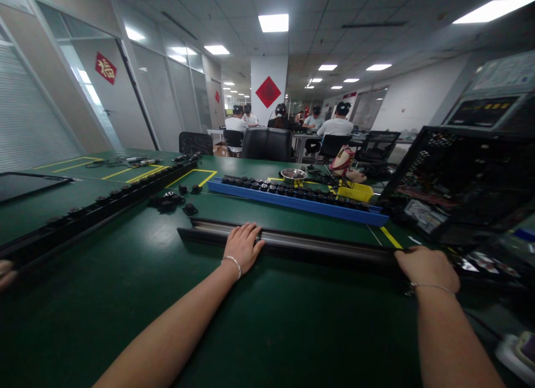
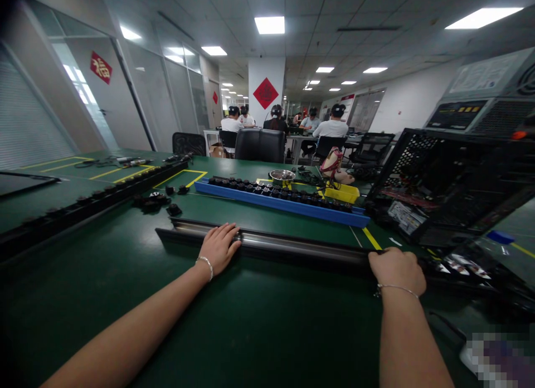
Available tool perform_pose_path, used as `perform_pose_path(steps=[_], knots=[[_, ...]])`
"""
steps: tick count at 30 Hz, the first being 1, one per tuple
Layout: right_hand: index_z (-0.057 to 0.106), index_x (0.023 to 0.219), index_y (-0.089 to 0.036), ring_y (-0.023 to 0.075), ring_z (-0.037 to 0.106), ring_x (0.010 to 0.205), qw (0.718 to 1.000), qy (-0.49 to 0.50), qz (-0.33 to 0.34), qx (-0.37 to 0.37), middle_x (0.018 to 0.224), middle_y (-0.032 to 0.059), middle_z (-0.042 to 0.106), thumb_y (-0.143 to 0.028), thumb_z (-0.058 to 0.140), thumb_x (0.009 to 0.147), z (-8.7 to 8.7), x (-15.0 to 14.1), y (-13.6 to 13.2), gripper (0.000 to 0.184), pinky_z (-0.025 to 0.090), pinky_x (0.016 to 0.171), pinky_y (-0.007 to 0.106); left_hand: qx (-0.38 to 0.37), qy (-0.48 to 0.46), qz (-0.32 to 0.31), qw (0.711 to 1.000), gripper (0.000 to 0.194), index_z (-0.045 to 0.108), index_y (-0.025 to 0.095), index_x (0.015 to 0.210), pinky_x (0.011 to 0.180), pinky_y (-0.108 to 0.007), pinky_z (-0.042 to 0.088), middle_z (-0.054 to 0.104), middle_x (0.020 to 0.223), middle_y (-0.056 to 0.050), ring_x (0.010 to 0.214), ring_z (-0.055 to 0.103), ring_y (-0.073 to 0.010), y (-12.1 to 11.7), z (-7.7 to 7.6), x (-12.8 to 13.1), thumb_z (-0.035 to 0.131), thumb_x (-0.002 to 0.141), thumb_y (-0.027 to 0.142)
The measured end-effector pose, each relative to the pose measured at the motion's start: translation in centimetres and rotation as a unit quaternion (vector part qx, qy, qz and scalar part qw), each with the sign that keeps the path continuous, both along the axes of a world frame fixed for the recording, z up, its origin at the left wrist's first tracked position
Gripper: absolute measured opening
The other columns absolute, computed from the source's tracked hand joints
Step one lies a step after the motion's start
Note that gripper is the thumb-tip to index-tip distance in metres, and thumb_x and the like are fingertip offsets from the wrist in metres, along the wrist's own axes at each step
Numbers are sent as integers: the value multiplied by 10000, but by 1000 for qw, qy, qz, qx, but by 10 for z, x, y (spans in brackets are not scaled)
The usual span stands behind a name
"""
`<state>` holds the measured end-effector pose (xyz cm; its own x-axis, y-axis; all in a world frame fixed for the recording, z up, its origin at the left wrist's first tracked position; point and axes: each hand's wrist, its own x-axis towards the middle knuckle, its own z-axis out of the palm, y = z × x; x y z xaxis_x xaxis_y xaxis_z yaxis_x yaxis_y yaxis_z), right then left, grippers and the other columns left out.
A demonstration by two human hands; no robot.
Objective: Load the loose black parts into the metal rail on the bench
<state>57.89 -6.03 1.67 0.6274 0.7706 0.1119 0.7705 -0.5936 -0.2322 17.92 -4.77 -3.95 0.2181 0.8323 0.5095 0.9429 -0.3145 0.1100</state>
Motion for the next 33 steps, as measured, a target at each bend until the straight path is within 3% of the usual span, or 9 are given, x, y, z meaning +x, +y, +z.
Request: perform_pose_path(steps=[18,33], knots=[[582,1050,-119,319,550,947,994,35,63,-77,1044,193,574,-451,414,704,11,-28,10,508,412,727,375,9,-6,2,1000,397,513,253,1209,1039,-415,271,507,1299,-39,1227,408,-211,-2,-3,1,343,881,400],[612,959,-146,297,603,810,994,12,93,-54,912,165,621,-494,476,667,-11,-22,23,474,456,647,386,12,-8,0,1000,395,512,242,1197,1041,-418,253,513,1293,-38,1220,412,-208,-2,-3,1,330,886,404]])
